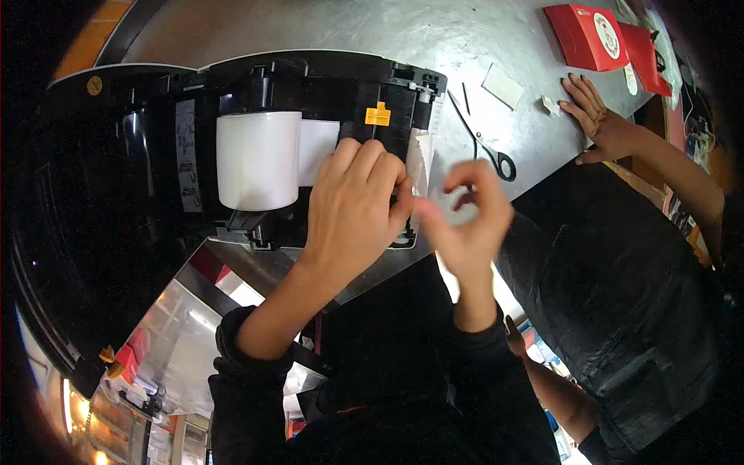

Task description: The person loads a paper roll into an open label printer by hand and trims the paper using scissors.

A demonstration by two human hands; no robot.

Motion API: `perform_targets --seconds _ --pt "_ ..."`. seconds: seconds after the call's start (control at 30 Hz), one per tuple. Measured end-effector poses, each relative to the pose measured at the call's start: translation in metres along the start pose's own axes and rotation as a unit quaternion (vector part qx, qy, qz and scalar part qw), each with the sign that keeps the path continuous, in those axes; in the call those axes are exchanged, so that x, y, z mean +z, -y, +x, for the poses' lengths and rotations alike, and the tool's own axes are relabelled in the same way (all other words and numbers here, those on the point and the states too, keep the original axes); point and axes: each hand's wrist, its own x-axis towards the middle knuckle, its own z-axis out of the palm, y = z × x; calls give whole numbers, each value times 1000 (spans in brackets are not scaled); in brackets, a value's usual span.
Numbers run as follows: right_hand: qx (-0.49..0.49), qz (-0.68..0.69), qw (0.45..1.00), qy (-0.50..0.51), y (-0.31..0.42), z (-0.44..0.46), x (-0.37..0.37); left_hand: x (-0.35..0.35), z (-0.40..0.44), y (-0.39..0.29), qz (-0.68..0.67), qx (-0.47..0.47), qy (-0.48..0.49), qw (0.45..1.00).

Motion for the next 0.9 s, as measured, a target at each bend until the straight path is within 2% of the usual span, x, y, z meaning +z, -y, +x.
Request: perform_targets --seconds 0.03,0.17,0.2,0.27,0.43,0.5,0.6,0.67,0.7,0.73,0.77,0.83,0.9 --pt "-31 -42 998 20 9 5 11 0 1 0 31 12 18 999" --pt "-9 -100 995 8 -6 9 21 5 1 0 46 6 1 999" --pt "85 32 996 23 -15 4 20 5 -1 0 46 4 4 999" --pt "231 253 939 28 -16 1 20 5 -1 -1 44 -11 -6 999" --pt "275 291 916 9 -6 3 23 -7 -3 6 -33 -19 -5 999" --pt "286 306 908 -4 -4 3 21 -11 -1 3 -130 -59 -33 989" --pt "250 260 933 4 -8 -7 17 -6 -2 1 -48 -17 -29 998" --pt "159 226 951 -135 -14 -12 14 -2 -4 6 -21 -8 -32 999" --pt "154 118 970 -145 -30 -12 3 -2 -4 7 -21 -9 -33 999" --pt "132 19 972 -195 -44 -3 -4 -2 -5 8 -39 -14 -33 999" --pt "122 -167 966 -157 -66 2 -20 -3 -6 8 -56 -19 -33 998" --pt "95 -333 937 -54 -86 5 -37 -4 -6 9 -53 -23 -28 998" --pt "63 -328 942 -28 -90 4 -48 -4 -5 7 -51 -29 -24 998"
